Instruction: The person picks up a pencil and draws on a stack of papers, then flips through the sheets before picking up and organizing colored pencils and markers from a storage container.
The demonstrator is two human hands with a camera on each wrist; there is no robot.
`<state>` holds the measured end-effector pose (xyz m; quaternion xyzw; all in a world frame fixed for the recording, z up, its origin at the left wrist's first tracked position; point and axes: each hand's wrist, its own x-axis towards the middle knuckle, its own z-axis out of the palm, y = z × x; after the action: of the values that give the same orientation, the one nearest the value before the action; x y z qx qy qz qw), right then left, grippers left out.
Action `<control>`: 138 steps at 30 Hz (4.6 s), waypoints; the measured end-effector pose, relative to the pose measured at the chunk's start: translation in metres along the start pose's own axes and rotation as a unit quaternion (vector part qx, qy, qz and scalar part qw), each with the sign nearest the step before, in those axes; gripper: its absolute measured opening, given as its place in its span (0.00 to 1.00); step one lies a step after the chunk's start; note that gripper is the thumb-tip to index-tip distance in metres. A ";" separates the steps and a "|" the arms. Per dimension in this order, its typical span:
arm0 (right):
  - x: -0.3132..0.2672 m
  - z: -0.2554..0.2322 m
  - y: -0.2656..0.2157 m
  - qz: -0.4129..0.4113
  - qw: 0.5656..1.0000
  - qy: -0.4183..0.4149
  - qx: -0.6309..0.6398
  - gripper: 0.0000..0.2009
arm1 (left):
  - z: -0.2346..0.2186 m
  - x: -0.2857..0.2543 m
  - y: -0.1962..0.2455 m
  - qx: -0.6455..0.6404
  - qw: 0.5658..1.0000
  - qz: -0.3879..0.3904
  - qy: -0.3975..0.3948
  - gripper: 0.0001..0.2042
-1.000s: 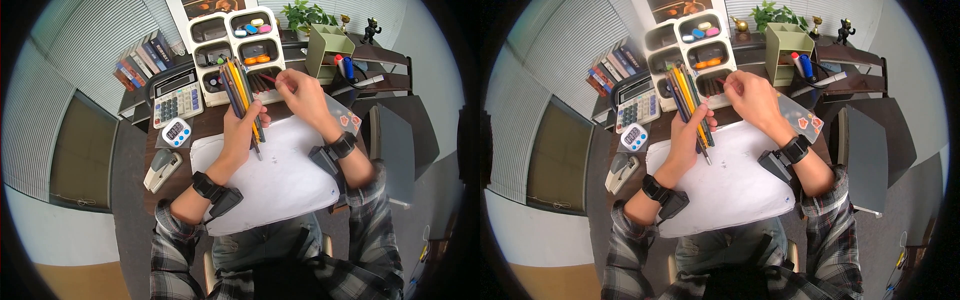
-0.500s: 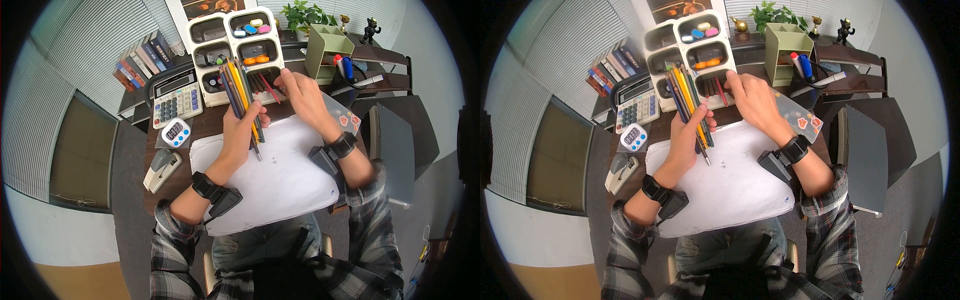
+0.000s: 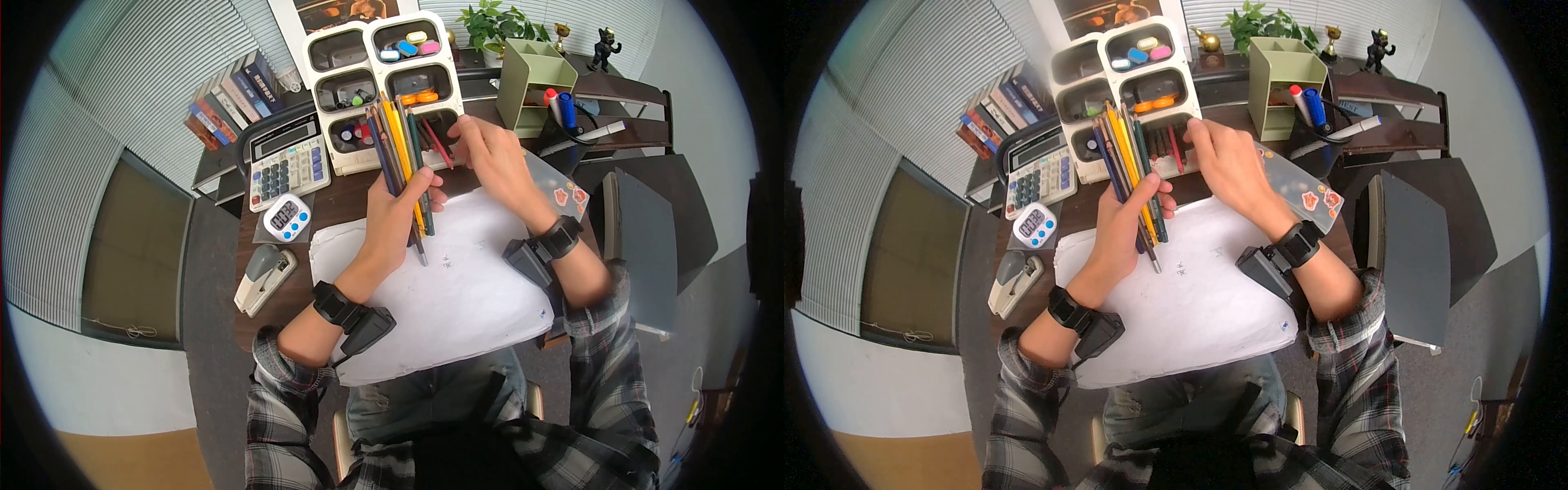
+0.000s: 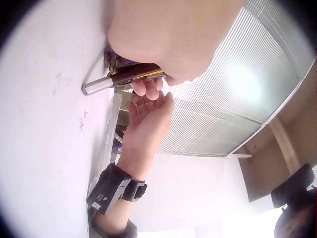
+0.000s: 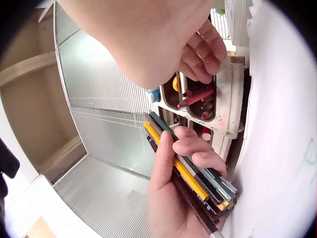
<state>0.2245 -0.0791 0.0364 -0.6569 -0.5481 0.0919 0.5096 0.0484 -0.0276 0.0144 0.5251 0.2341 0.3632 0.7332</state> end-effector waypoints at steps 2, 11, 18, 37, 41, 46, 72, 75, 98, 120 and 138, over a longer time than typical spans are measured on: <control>0.000 -0.002 -0.004 -0.011 0.997 0.062 -0.032 0.23 | 0.000 0.000 0.000 0.001 1.000 0.000 -0.009 0.14; -0.006 0.005 -0.011 -0.033 0.994 0.001 0.107 0.13 | 0.002 -0.005 0.004 0.027 0.995 -0.013 -0.092 0.15; 0.000 0.007 0.002 -0.018 0.984 0.071 0.160 0.13 | 0.001 -0.003 0.001 0.012 0.998 -0.012 -0.061 0.17; -0.001 -0.001 -0.009 -0.141 0.973 0.182 -0.002 0.07 | 0.000 0.000 -0.002 0.066 0.998 0.003 -0.002 0.14; -0.001 -0.001 -0.005 -0.115 0.989 0.079 -0.038 0.09 | -0.003 0.002 -0.003 0.062 0.998 -0.007 -0.002 0.15; 0.000 0.002 0.010 -0.130 0.984 0.052 -0.107 0.08 | 0.001 0.000 -0.002 0.056 0.998 0.001 0.009 0.15; 0.000 0.010 0.002 -0.042 0.984 0.016 0.173 0.13 | 0.000 -0.003 0.000 0.050 0.996 -0.029 -0.070 0.17; -0.002 0.004 -0.008 -0.013 0.989 -0.003 0.148 0.12 | -0.002 -0.002 -0.002 0.056 0.995 -0.039 -0.072 0.17; 0.011 -0.022 -0.010 -0.075 0.933 0.268 0.230 0.06 | -0.004 -0.001 -0.004 0.041 0.997 -0.038 -0.060 0.14; 0.005 -0.011 0.002 -0.195 0.955 0.070 -0.213 0.06 | -0.002 0.001 -0.005 0.032 0.999 -0.036 -0.007 0.12; -0.007 -0.005 -0.021 -0.035 0.994 0.023 0.098 0.09 | 0.000 -0.004 -0.003 0.026 0.995 -0.025 -0.096 0.14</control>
<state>0.2120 -0.0904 0.0516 -0.5860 -0.5468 0.1123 0.5874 0.0468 -0.0316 0.0120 0.5703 0.1851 0.2871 0.7471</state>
